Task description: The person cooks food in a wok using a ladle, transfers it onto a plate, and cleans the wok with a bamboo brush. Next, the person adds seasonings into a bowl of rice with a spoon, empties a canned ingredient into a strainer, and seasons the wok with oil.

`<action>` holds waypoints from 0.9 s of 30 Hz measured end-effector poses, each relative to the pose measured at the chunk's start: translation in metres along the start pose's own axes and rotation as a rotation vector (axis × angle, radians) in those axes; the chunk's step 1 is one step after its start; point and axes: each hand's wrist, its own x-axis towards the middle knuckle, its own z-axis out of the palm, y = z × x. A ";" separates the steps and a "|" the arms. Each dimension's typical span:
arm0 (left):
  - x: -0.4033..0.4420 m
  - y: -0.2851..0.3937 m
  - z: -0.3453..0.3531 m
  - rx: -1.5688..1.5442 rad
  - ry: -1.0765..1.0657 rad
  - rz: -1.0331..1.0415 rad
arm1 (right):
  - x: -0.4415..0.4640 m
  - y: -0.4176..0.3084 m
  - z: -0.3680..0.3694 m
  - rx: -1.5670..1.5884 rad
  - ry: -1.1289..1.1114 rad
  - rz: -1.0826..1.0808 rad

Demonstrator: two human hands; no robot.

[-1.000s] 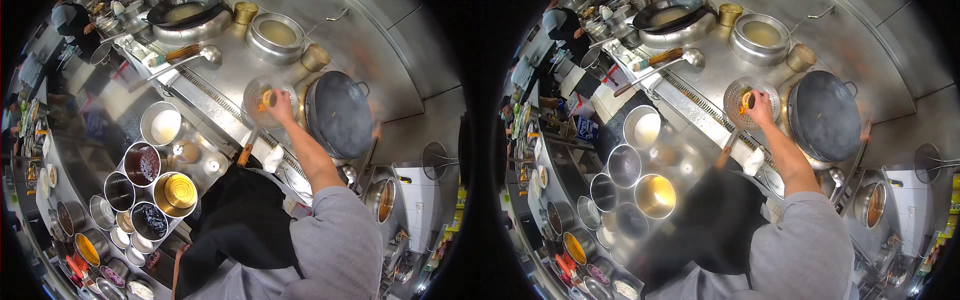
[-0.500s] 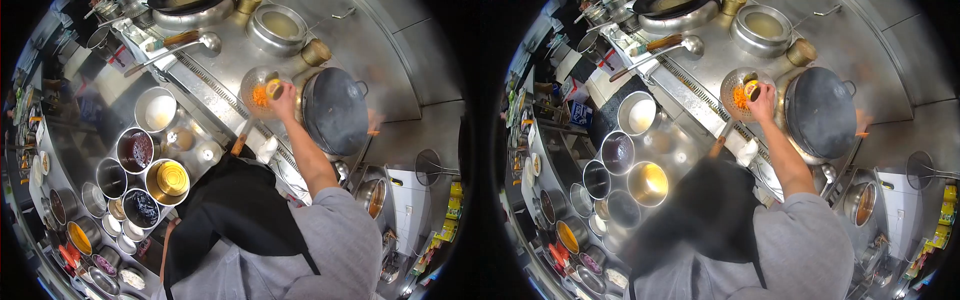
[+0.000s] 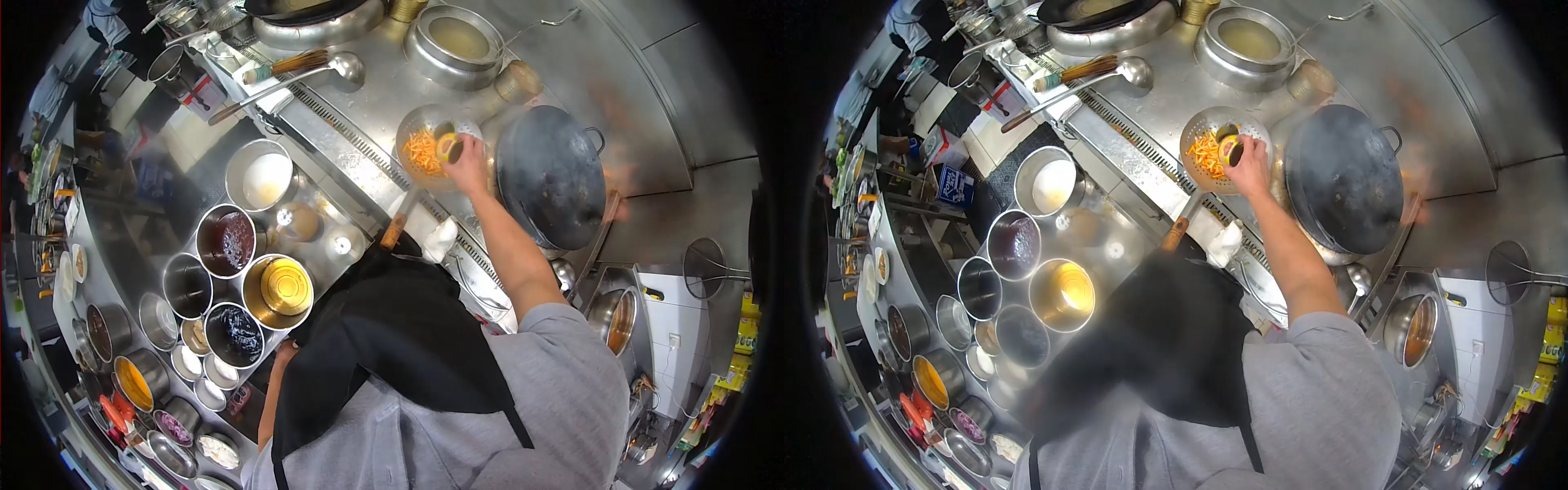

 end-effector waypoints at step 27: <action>-0.048 0.099 -0.033 -0.065 -0.080 -0.048 | -0.055 0.036 -0.015 -0.146 -0.356 -0.074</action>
